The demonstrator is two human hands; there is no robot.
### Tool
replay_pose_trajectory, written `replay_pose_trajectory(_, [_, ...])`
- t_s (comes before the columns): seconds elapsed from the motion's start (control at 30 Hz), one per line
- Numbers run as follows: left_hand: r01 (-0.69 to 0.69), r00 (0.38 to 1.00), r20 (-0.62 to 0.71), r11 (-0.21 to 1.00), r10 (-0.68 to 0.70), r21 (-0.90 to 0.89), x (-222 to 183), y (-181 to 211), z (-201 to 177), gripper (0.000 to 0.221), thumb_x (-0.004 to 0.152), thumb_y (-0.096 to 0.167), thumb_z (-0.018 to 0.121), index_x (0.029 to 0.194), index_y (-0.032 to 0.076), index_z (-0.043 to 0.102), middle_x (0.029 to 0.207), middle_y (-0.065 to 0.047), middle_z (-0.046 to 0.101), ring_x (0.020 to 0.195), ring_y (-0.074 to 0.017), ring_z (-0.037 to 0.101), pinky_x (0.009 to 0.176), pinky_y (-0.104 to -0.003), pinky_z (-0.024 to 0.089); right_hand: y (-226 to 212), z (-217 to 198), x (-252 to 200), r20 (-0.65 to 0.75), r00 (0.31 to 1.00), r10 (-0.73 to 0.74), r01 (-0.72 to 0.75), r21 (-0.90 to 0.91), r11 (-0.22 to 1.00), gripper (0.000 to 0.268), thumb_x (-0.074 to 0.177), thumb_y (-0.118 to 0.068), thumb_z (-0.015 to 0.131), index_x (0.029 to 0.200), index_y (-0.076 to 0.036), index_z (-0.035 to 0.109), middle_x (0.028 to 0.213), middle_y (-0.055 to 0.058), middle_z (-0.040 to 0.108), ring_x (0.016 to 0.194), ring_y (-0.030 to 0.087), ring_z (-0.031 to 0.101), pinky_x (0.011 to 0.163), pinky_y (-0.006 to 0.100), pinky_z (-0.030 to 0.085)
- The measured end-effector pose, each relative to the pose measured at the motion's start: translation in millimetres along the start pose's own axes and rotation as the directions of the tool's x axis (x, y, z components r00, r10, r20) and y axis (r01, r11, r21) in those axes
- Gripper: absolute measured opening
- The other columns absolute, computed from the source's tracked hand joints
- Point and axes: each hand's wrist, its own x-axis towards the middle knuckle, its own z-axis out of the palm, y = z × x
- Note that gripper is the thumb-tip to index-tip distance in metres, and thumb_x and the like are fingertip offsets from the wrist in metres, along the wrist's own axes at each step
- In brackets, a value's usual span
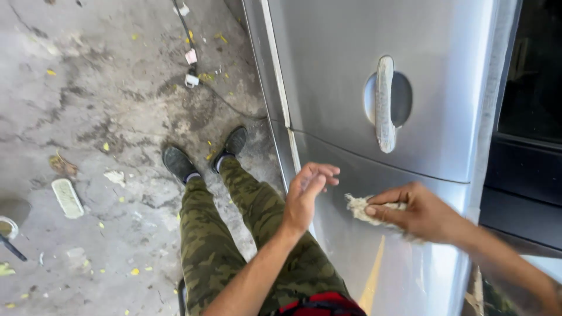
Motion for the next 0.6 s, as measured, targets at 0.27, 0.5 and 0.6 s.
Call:
replay_pose_trajectory(0.27, [-0.165,0.985,0.1,0.947,0.143,0.276,-32,28,-1,0.045,0.115,0.026,0.038,0.15,0.001,0.053,0.15,-0.018,0.062,0.138,-0.0315,0.059,0.109,-0.041,0.048,-20,144,69,-0.15,0.976,-0.16,0.157,0.987,0.028,0.032,0.098,-0.02,0.071,0.115,0.006,0.077,0.091,0.023,0.081,0.082,0.03,0.08,0.077,0.046,0.063])
replay_pose_trajectory(0.5, [-0.162,0.976,-0.026,0.801,0.216,0.576,-43,-6,-36,0.039,0.105,0.022,0.066,0.136,-0.002,0.069,0.129,-0.02,0.077,0.127,-0.0247,0.063,0.106,-0.045,0.052,-32,185,85,-0.28,0.953,-0.115,0.273,0.959,-0.07,0.026,0.104,-0.022,0.07,0.115,0.0,0.079,0.085,0.01,0.077,0.078,0.015,0.071,0.074,0.032,0.06])
replay_pose_trajectory(0.6, [-0.173,0.979,0.022,0.776,0.201,0.607,-52,-25,-41,0.035,0.102,0.022,0.071,0.129,0.0,0.072,0.129,-0.021,0.077,0.128,-0.0273,0.064,0.106,-0.047,0.051,-13,205,77,-0.387,0.919,-0.076,0.385,0.922,-0.035,0.029,0.105,-0.024,0.067,0.123,-0.002,0.074,0.089,0.009,0.075,0.084,0.012,0.064,0.077,0.031,0.056])
